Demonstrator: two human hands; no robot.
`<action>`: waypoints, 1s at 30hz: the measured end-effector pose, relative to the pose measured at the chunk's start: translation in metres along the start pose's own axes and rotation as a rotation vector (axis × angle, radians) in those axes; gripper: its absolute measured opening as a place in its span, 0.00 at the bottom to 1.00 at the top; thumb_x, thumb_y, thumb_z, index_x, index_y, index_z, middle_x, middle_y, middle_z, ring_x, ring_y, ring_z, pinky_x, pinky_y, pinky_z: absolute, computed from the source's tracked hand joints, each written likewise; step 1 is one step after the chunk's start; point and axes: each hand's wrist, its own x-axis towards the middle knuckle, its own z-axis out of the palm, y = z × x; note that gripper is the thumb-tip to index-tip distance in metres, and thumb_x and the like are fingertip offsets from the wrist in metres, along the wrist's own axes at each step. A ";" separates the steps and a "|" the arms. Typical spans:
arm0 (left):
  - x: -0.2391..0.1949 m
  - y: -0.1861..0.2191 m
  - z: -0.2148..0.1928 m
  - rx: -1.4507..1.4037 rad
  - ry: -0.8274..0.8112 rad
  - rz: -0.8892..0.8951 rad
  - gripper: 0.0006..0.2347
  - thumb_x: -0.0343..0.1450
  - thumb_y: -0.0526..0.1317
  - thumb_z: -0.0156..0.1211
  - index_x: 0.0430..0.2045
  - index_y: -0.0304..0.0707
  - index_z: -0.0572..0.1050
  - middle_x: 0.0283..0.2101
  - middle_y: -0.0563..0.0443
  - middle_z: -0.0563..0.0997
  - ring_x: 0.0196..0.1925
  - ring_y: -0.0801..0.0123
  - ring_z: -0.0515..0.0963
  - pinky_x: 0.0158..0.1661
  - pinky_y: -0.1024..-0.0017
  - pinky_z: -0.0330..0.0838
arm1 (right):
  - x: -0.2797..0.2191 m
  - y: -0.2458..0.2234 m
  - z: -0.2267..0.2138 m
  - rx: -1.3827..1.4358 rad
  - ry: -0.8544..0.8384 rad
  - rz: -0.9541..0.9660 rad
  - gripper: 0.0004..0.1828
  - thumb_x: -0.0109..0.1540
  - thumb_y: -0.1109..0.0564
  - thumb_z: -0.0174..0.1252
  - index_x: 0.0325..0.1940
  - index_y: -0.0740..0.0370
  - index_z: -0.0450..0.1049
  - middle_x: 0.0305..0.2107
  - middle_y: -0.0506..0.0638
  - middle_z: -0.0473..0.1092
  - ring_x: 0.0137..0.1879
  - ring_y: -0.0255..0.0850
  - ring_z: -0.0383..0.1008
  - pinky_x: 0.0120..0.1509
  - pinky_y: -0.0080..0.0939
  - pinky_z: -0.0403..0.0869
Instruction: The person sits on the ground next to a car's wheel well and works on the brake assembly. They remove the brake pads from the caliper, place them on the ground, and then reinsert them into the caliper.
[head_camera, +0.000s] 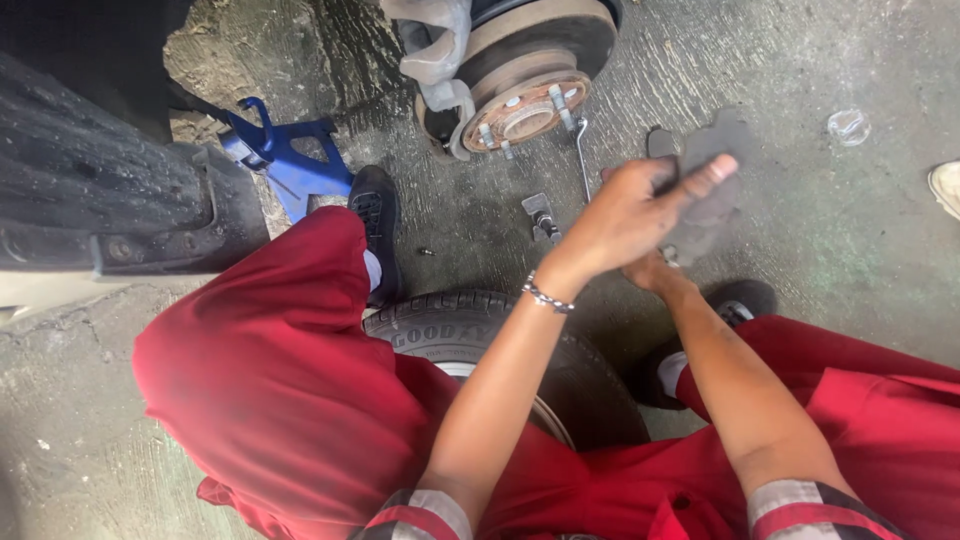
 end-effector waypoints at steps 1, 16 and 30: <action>-0.003 0.003 -0.008 0.000 -0.003 -0.002 0.30 0.70 0.66 0.48 0.31 0.32 0.83 0.30 0.44 0.87 0.33 0.63 0.89 0.39 0.67 0.84 | -0.005 -0.009 -0.007 0.002 -0.001 0.002 0.30 0.68 0.46 0.50 0.73 0.57 0.62 0.70 0.61 0.60 0.76 0.55 0.56 0.79 0.56 0.55; -0.045 0.047 -0.100 0.230 0.302 0.104 0.23 0.77 0.55 0.51 0.45 0.27 0.78 0.38 0.52 0.84 0.42 0.78 0.77 0.49 0.74 0.73 | 0.088 0.057 -0.080 -0.007 0.553 0.279 0.39 0.60 0.46 0.63 0.72 0.61 0.62 0.63 0.67 0.65 0.69 0.64 0.63 0.71 0.56 0.64; -0.041 0.056 -0.113 0.190 0.378 -0.110 0.23 0.75 0.54 0.54 0.42 0.27 0.81 0.35 0.49 0.85 0.39 0.75 0.76 0.47 0.72 0.75 | 0.092 -0.001 -0.100 0.018 0.417 0.454 0.51 0.55 0.37 0.72 0.76 0.55 0.58 0.65 0.63 0.62 0.70 0.59 0.63 0.69 0.57 0.69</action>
